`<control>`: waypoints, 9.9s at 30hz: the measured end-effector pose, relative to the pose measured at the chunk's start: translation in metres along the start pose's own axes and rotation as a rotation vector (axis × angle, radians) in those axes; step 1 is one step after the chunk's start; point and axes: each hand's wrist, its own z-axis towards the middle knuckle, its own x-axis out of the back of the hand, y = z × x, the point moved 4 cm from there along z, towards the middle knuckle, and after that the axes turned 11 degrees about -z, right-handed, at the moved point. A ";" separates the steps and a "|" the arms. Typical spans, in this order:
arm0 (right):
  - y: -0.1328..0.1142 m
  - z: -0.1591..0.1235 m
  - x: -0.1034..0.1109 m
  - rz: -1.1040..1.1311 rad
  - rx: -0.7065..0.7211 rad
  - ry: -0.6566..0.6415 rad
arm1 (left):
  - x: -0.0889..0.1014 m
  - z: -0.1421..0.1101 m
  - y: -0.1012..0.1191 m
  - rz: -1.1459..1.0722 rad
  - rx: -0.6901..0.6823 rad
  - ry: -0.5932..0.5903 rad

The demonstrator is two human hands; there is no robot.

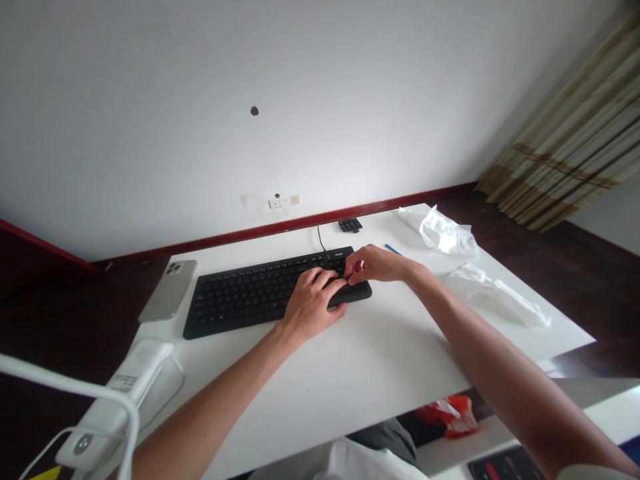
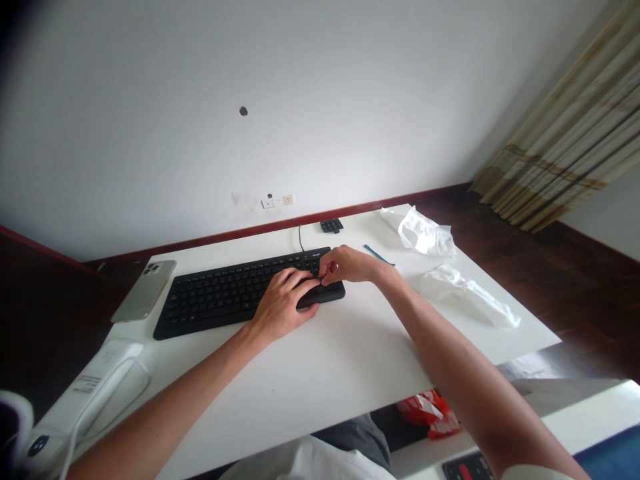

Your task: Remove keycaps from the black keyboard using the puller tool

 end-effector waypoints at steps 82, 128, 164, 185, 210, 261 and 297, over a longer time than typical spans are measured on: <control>-0.007 0.000 0.001 0.028 0.087 0.016 | 0.005 0.000 -0.005 0.067 0.072 0.038; -0.023 -0.004 0.000 -0.049 0.065 0.003 | 0.004 0.000 -0.002 0.025 0.027 0.013; -0.025 0.065 0.009 -0.523 -0.391 -0.397 | 0.000 -0.002 -0.003 0.010 0.061 0.024; -0.027 0.062 0.006 -0.552 -0.300 -0.262 | -0.001 -0.002 -0.003 0.001 0.038 -0.001; 0.086 0.006 0.003 0.090 -0.438 0.959 | 0.000 -0.002 0.004 -0.002 -0.059 -0.025; 0.050 -0.015 0.018 -0.158 -0.153 0.367 | -0.009 -0.007 0.024 0.055 -0.115 -0.101; 0.027 -0.033 0.024 -0.220 -0.243 0.145 | -0.010 -0.004 0.020 -0.040 -0.087 -0.075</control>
